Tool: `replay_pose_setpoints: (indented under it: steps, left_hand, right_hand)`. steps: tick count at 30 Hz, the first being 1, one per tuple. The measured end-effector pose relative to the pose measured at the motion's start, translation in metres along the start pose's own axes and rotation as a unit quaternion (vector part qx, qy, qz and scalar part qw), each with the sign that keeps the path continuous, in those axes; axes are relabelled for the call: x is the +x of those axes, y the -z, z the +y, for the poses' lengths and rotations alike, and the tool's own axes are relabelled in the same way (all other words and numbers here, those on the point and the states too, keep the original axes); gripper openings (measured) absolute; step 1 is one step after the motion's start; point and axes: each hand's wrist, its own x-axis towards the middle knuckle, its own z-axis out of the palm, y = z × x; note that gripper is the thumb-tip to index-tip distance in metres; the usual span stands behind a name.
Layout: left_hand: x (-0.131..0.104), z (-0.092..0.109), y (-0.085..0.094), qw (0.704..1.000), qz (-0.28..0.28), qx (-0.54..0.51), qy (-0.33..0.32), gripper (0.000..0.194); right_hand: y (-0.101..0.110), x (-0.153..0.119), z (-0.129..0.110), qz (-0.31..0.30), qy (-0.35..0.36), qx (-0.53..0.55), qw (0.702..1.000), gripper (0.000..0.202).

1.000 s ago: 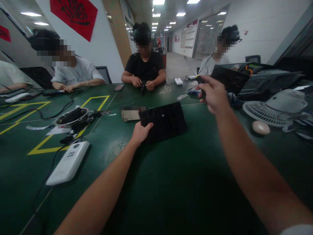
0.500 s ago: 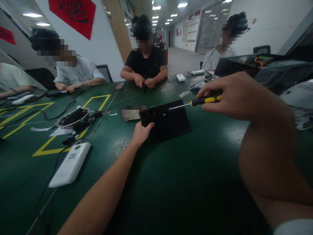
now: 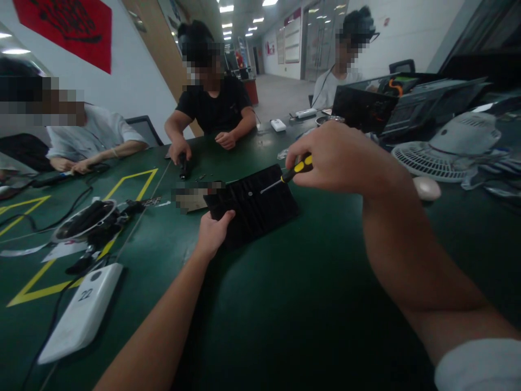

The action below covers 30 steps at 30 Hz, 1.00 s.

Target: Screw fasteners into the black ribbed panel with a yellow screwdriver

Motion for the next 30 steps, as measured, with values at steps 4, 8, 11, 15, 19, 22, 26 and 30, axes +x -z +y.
replay_pose_setpoints:
  steps: [4, 8, 11, 15, 19, 22, 26, 30]
  left_hand:
    - [-0.002, 0.002, 0.000, 1.000, 0.005, 0.000, 0.001, 0.048]
    - [-0.004, 0.004, -0.002, 1.000, 0.002, -0.011, 0.001, 0.048]
    - [-0.005, 0.004, -0.002, 1.000, 0.001, -0.013, 0.001, 0.046]
    - [-0.004, 0.003, -0.001, 1.000, 0.005, -0.002, -0.001, 0.046]
    - [-0.005, 0.006, -0.002, 1.000, 0.000, -0.003, -0.001, 0.046]
    - [-0.007, 0.008, -0.003, 1.000, -0.006, -0.009, 0.001, 0.046]
    - [-0.008, 0.009, -0.002, 1.000, -0.010, -0.005, -0.002, 0.046]
    - [-0.007, 0.007, -0.002, 1.000, -0.002, 0.002, -0.005, 0.045]
  right_hand:
    - [0.001, -0.003, -0.013, -0.031, 0.009, -0.119, 0.992, 0.008]
    - [0.000, -0.001, -0.020, -0.055, 0.020, -0.162, 0.985, 0.019]
    - [-0.003, 0.002, -0.023, -0.068, 0.011, -0.166, 0.984, 0.023]
    - [-0.007, 0.004, -0.026, -0.074, 0.006, -0.165, 0.983, 0.029]
    - [-0.011, 0.004, -0.028, -0.074, 0.003, -0.160, 0.984, 0.029]
    - [-0.013, 0.005, -0.029, -0.080, 0.002, -0.158, 0.984, 0.027]
    - [-0.015, 0.007, -0.028, -0.091, 0.001, -0.154, 0.984, 0.028]
    - [-0.015, 0.007, -0.026, -0.102, 0.010, -0.155, 0.983, 0.029]
